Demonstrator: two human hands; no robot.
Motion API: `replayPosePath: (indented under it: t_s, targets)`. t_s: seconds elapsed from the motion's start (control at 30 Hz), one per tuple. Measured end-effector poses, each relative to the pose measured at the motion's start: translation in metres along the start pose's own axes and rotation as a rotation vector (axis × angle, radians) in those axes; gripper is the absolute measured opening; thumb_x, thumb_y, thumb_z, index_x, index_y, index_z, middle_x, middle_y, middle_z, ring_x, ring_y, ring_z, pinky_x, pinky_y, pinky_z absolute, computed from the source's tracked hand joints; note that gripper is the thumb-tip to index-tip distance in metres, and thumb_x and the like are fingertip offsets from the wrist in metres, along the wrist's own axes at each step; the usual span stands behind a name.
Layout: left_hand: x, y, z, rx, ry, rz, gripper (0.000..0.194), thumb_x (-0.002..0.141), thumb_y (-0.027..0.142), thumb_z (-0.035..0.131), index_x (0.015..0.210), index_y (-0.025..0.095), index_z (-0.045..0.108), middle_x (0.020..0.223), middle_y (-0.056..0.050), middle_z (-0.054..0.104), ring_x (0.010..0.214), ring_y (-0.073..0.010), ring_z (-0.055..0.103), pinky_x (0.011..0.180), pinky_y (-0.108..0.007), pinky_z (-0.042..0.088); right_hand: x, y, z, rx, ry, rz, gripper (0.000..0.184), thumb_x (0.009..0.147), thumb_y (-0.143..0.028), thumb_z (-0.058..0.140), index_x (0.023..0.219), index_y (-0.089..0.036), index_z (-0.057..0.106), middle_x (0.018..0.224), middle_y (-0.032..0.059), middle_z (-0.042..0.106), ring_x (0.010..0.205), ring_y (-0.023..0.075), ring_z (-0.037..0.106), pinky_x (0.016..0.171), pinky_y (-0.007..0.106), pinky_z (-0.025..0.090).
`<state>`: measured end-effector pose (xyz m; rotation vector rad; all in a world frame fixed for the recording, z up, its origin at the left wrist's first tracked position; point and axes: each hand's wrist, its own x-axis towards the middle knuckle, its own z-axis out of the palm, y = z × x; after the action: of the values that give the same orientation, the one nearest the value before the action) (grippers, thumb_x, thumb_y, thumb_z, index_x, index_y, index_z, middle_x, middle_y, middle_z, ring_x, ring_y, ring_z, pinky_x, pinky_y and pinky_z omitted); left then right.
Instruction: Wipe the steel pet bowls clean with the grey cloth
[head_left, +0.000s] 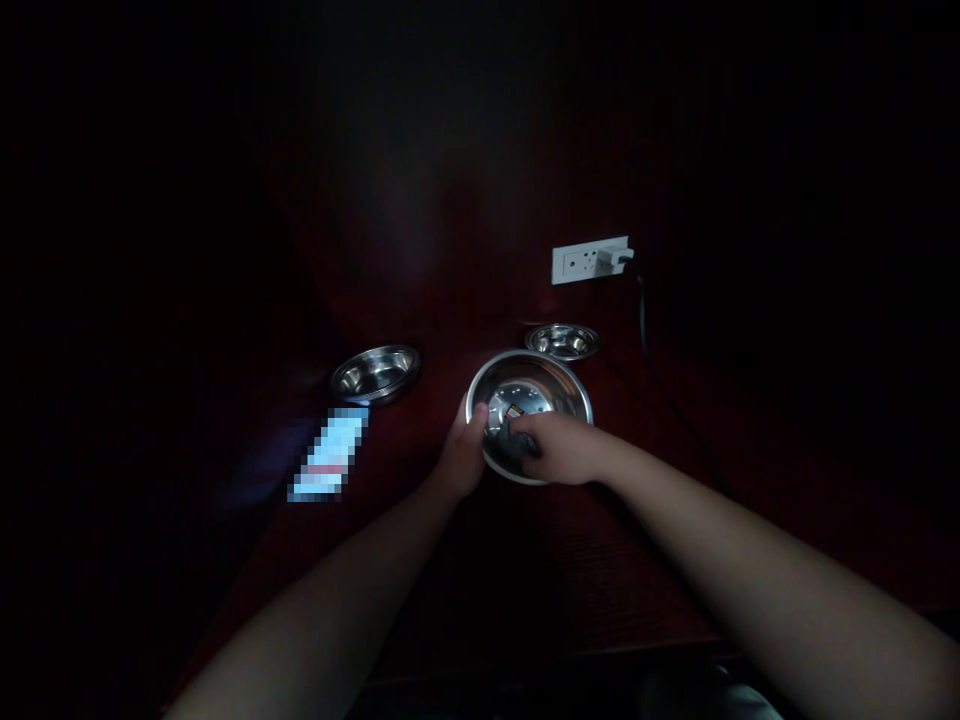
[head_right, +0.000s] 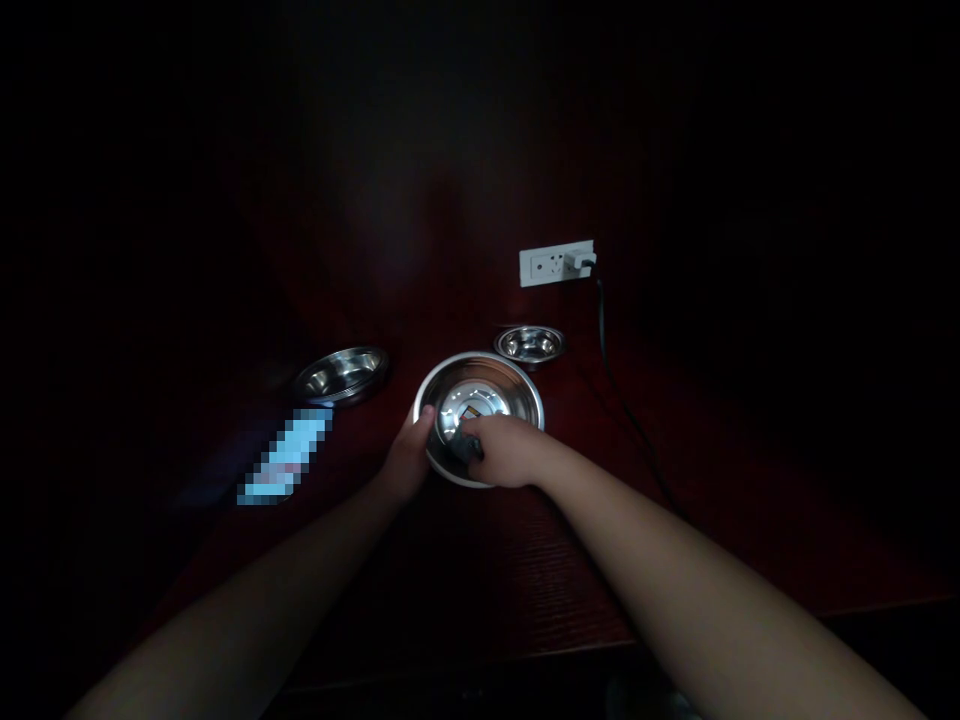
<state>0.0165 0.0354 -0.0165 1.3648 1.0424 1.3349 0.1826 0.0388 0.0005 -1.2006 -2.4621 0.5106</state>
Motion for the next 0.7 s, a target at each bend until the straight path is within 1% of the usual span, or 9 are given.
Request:
replayPosePath:
  t_s: [0.13, 0.2, 0.27, 0.4, 0.5, 0.57, 0.63, 0.7]
  targets:
    - [-0.002, 0.000, -0.001, 0.051, -0.027, 0.014, 0.049, 0.092, 0.053, 0.046, 0.120, 0.015, 0.059, 0.120, -0.010, 0.067, 0.114, -0.0264, 0.060, 0.103, -0.036, 0.041, 0.003, 0.002, 0.010, 0.257, 0.062, -0.162, 0.018, 0.071, -0.013, 0.058, 0.087, -0.021, 0.057, 0.086, 0.0019, 0.064, 0.078, 0.0164, 0.058, 0.073, 0.029, 0.045]
    - [-0.002, -0.001, -0.002, 0.035, -0.067, 0.023, 0.055, 0.092, 0.057, 0.045, 0.125, 0.015, 0.056, 0.125, -0.011, 0.065, 0.119, -0.0271, 0.057, 0.104, -0.037, 0.040, 0.005, 0.002, 0.014, 0.311, 0.124, -0.214, 0.020, 0.072, -0.012, 0.057, 0.090, -0.021, 0.054, 0.086, 0.0009, 0.061, 0.078, 0.0157, 0.056, 0.074, 0.029, 0.045]
    - [-0.003, -0.002, -0.001, 0.020, -0.114, 0.035, 0.059, 0.091, 0.060, 0.044, 0.130, 0.016, 0.053, 0.129, -0.011, 0.063, 0.124, -0.0274, 0.054, 0.107, -0.039, 0.038, 0.007, 0.000, 0.016, 0.316, 0.211, -0.248, 0.020, 0.073, -0.011, 0.056, 0.091, -0.021, 0.053, 0.087, 0.0009, 0.059, 0.080, 0.0160, 0.055, 0.074, 0.030, 0.045]
    - [-0.007, -0.001, 0.001, -0.011, -0.223, 0.031, 0.061, 0.088, 0.062, 0.050, 0.129, 0.017, 0.055, 0.129, -0.011, 0.063, 0.129, -0.0291, 0.051, 0.111, -0.041, 0.036, 0.008, -0.002, 0.015, 0.257, 0.391, -0.256, 0.020, 0.075, -0.010, 0.056, 0.091, -0.022, 0.052, 0.087, 0.0008, 0.059, 0.082, 0.0168, 0.055, 0.076, 0.030, 0.043]
    - [-0.011, 0.000, 0.003, -0.027, -0.254, 0.024, 0.055, 0.087, 0.058, 0.054, 0.124, 0.017, 0.057, 0.125, -0.012, 0.065, 0.130, -0.0292, 0.050, 0.112, -0.042, 0.035, 0.008, -0.003, 0.010, 0.154, 0.501, -0.214, 0.020, 0.076, -0.009, 0.056, 0.091, -0.023, 0.051, 0.090, 0.0020, 0.058, 0.084, 0.0183, 0.054, 0.077, 0.031, 0.043]
    - [-0.013, -0.002, 0.004, -0.066, -0.257, 0.007, 0.049, 0.088, 0.053, 0.056, 0.121, 0.016, 0.058, 0.125, -0.012, 0.065, 0.131, -0.0291, 0.050, 0.111, -0.042, 0.036, 0.006, -0.002, 0.005, 0.075, 0.539, -0.173, 0.020, 0.077, -0.010, 0.055, 0.092, -0.023, 0.052, 0.094, 0.0042, 0.058, 0.087, 0.0202, 0.054, 0.079, 0.033, 0.043]
    - [-0.014, -0.004, 0.005, -0.131, -0.257, -0.019, 0.045, 0.087, 0.049, 0.058, 0.117, 0.016, 0.058, 0.127, -0.012, 0.064, 0.130, -0.0294, 0.051, 0.109, -0.043, 0.039, 0.006, -0.001, 0.001, -0.004, 0.549, -0.127, 0.021, 0.078, -0.009, 0.053, 0.094, -0.022, 0.054, 0.098, 0.0062, 0.057, 0.091, 0.0221, 0.054, 0.080, 0.034, 0.044]
    - [-0.014, -0.007, 0.006, -0.198, -0.230, -0.041, 0.042, 0.085, 0.044, 0.062, 0.116, 0.016, 0.058, 0.127, -0.011, 0.064, 0.126, -0.0295, 0.054, 0.106, -0.043, 0.042, 0.006, 0.001, -0.003, -0.101, 0.559, -0.077, 0.022, 0.077, -0.009, 0.053, 0.095, -0.022, 0.055, 0.100, 0.0076, 0.056, 0.094, 0.0241, 0.054, 0.082, 0.035, 0.044]
